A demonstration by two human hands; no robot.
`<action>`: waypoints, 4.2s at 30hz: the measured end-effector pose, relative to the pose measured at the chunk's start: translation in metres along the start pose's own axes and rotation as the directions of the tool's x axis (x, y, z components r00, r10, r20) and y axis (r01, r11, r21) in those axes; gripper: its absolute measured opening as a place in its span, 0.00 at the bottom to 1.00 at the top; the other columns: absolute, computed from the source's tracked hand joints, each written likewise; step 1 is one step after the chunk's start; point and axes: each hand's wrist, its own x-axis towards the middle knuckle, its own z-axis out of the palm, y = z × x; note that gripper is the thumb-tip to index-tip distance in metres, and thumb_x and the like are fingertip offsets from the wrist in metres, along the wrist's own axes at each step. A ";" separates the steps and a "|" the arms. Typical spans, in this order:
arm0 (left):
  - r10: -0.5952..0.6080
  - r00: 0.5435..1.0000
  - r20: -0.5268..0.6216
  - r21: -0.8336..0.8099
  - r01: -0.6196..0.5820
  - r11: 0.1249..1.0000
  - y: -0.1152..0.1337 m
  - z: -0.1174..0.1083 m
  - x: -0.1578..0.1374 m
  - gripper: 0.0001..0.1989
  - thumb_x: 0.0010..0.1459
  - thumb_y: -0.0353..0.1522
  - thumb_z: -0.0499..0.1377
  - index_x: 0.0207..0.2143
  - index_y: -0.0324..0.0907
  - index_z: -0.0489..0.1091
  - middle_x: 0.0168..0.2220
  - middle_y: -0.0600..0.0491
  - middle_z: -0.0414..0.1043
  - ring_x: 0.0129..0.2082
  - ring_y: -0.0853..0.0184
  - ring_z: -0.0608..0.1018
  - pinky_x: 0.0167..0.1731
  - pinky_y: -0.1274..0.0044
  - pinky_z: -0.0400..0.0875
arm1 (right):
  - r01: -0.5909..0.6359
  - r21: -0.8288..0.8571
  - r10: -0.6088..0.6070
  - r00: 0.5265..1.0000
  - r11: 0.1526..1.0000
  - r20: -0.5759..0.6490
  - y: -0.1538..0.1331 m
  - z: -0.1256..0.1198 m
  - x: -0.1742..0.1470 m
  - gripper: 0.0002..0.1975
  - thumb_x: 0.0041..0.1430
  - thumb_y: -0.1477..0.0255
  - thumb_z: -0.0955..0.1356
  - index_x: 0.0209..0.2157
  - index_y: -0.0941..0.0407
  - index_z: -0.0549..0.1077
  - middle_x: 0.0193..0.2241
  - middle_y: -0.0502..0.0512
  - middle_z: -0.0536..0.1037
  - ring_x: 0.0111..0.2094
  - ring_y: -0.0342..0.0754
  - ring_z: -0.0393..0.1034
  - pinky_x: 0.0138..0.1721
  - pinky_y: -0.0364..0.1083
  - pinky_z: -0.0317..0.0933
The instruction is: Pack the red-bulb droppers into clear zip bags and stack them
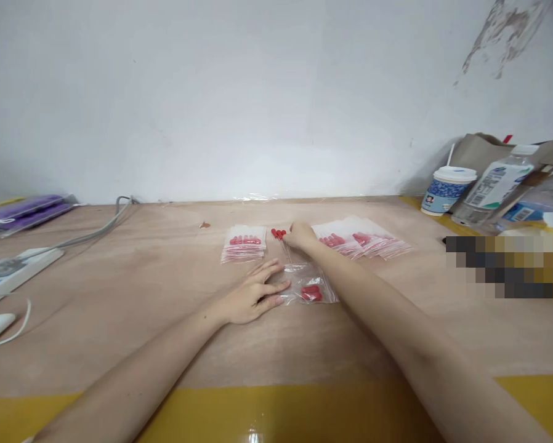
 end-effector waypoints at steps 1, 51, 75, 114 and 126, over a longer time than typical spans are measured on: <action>0.004 1.000 -0.009 0.009 -0.004 1.000 0.001 0.000 0.000 0.19 0.63 0.40 0.48 0.55 0.47 0.62 0.61 0.49 0.50 0.62 0.56 0.49 0.58 0.61 0.49 | 0.000 -0.001 0.000 1.000 1.000 0.015 -0.001 0.003 0.003 0.19 0.52 0.66 0.66 0.41 0.65 0.73 0.40 0.71 0.75 0.40 0.55 0.71 0.36 0.45 0.61; -0.038 0.999 0.004 -0.014 0.038 0.999 0.002 -0.003 -0.001 0.24 0.61 0.39 0.51 0.59 0.45 0.54 0.59 0.49 0.57 0.58 0.60 0.60 0.56 0.64 0.56 | 0.374 0.515 -0.335 0.927 0.772 -0.171 0.104 -0.012 -0.118 0.08 0.45 0.66 0.70 0.25 0.56 0.75 0.29 0.54 0.76 0.34 0.48 0.69 0.40 0.48 0.61; -0.013 0.999 0.042 0.113 0.008 0.994 0.002 -0.005 0.000 0.20 0.65 0.38 0.44 0.58 0.47 0.57 0.63 0.52 0.46 0.63 0.58 0.44 0.59 0.59 0.40 | 0.261 0.120 -0.227 0.944 0.958 -0.238 0.035 -0.025 -0.056 0.06 0.51 0.73 0.64 0.30 0.57 0.72 0.31 0.57 0.77 0.35 0.50 0.70 0.38 0.46 0.60; -0.044 0.999 0.011 0.049 0.043 0.998 0.002 -0.003 0.001 0.19 0.64 0.39 0.47 0.56 0.49 0.59 0.59 0.50 0.56 0.58 0.61 0.60 0.57 0.62 0.50 | 0.149 0.890 0.135 0.965 0.431 -0.227 0.096 -0.020 -0.129 0.17 0.50 0.65 0.64 0.40 0.50 0.53 0.26 0.46 0.64 0.23 0.44 0.68 0.29 0.48 0.68; -0.061 0.998 0.027 0.030 0.060 0.998 0.002 -0.002 -0.001 0.22 0.64 0.39 0.46 0.59 0.49 0.52 0.60 0.51 0.53 0.59 0.61 0.58 0.58 0.63 0.49 | 0.010 0.915 0.096 0.994 0.404 -0.053 0.109 -0.027 -0.134 0.17 0.42 0.63 0.71 0.30 0.53 0.61 0.26 0.49 0.71 0.28 0.44 0.70 0.35 0.48 0.66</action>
